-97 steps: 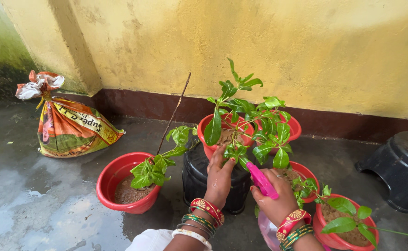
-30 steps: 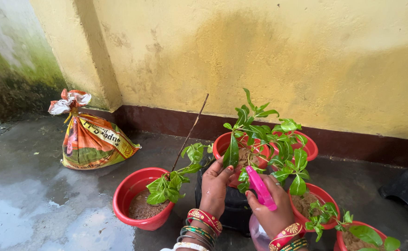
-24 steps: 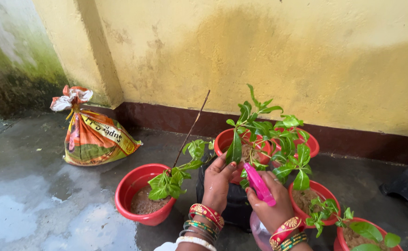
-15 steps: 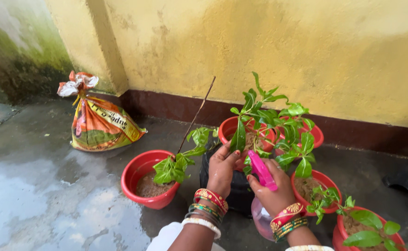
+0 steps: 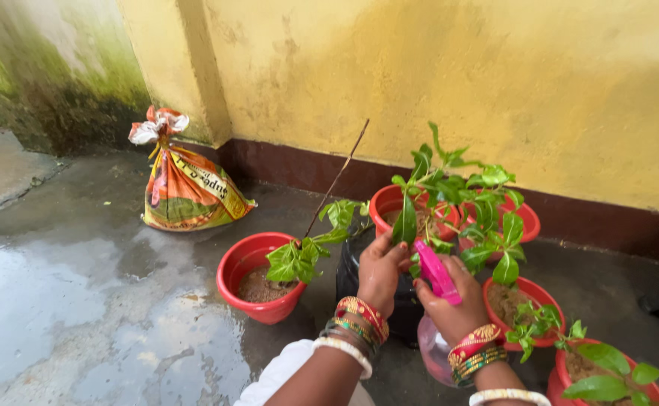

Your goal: The person sprays a plant in a red pot with a pink spray bottle while using their other hand to move leaves and stems.

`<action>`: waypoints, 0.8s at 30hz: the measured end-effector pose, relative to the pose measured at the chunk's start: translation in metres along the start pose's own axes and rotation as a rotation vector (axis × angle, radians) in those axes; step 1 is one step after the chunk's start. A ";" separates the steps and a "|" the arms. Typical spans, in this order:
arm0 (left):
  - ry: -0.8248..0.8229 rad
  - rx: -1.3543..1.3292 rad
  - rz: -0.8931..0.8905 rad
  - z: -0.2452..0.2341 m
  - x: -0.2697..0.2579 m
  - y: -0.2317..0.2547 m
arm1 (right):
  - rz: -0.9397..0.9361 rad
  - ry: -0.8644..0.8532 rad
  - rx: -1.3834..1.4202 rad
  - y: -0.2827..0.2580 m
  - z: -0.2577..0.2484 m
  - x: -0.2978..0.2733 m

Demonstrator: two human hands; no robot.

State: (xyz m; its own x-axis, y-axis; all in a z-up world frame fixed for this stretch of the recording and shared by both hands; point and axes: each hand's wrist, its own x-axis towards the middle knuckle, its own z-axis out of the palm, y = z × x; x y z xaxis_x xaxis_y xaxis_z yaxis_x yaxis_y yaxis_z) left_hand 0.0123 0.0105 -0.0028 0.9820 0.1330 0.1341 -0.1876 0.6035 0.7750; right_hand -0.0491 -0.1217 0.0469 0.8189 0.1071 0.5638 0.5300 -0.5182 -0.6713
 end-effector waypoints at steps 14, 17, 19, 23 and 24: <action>0.030 0.011 -0.075 -0.006 -0.008 0.001 | 0.069 0.020 -0.026 0.009 -0.002 -0.001; 0.030 0.010 -0.038 -0.012 -0.005 -0.003 | 0.085 0.034 -0.002 0.006 -0.003 -0.001; 0.030 0.002 -0.013 -0.015 -0.003 -0.004 | 0.099 0.045 0.023 0.006 -0.004 0.001; 0.080 0.077 0.131 -0.009 0.004 0.002 | 0.109 0.100 0.044 0.012 -0.007 0.003; 0.122 0.087 0.185 -0.004 0.005 0.007 | 0.129 0.116 0.056 0.013 -0.008 0.004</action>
State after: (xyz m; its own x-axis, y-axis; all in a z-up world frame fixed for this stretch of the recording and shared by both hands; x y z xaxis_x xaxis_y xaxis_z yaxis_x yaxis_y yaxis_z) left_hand 0.0156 0.0183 0.0013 0.9201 0.3323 0.2075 -0.3565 0.4906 0.7951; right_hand -0.0405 -0.1349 0.0440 0.8516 -0.0575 0.5210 0.4365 -0.4727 -0.7655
